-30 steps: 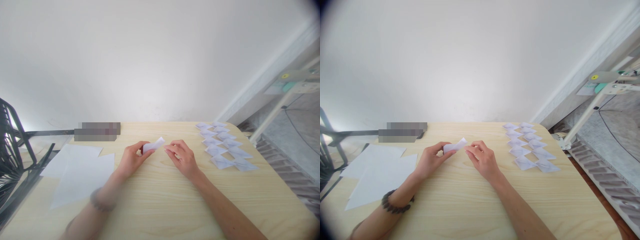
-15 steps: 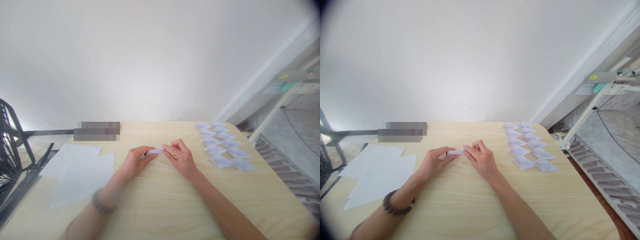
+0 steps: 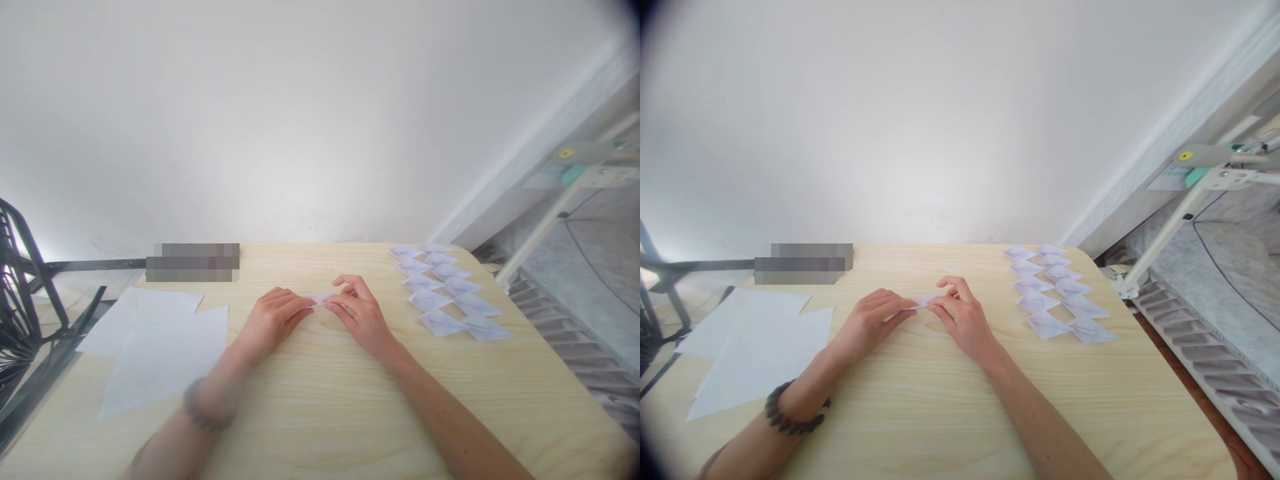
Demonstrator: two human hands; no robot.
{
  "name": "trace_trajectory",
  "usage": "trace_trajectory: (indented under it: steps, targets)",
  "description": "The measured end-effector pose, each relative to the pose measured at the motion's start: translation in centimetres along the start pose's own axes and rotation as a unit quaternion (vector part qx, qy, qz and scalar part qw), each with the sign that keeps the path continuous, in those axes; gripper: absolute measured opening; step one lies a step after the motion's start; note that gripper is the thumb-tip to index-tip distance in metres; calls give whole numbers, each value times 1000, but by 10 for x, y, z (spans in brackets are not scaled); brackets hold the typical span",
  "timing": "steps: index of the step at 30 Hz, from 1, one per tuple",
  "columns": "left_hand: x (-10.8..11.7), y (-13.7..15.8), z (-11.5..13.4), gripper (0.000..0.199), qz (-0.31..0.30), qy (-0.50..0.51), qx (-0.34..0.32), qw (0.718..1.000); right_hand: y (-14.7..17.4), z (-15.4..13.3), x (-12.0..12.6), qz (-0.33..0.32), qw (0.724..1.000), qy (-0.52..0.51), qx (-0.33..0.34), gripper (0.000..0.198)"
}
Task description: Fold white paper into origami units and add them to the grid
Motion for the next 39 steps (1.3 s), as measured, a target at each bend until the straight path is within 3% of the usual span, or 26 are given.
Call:
trace_trajectory:
  steps: [7,14,23,28,34,39]
  targets:
    - [0,2,-2,16,12,5,36,999,-1,5,3,12,999,-33,-28,17]
    - [-2,3,-10,19,-10,63,118,991,0,7,4,19,997,-62,-51,19]
    - [-4,2,-16,20,-17,104,141,984,2,14,4,42,991,-96,-88,20]
    - [-2,2,-12,28,-38,88,150,984,4,18,2,56,981,-141,-124,33]
    - [-2,2,-15,25,-40,77,170,982,4,20,1,64,977,-138,-148,22]
    - [-6,4,-17,23,-88,128,216,964,5,22,2,72,969,-165,-169,18]
Point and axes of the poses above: each hand's wrist, its own y-axis away from the middle knuckle, its own x-axis out of the back of the hand, z = x × y, the point moved 5 cm from there along -y, towards the middle knuckle, and after that the axes turned 12 degrees about -y, right-handed, at the moved point
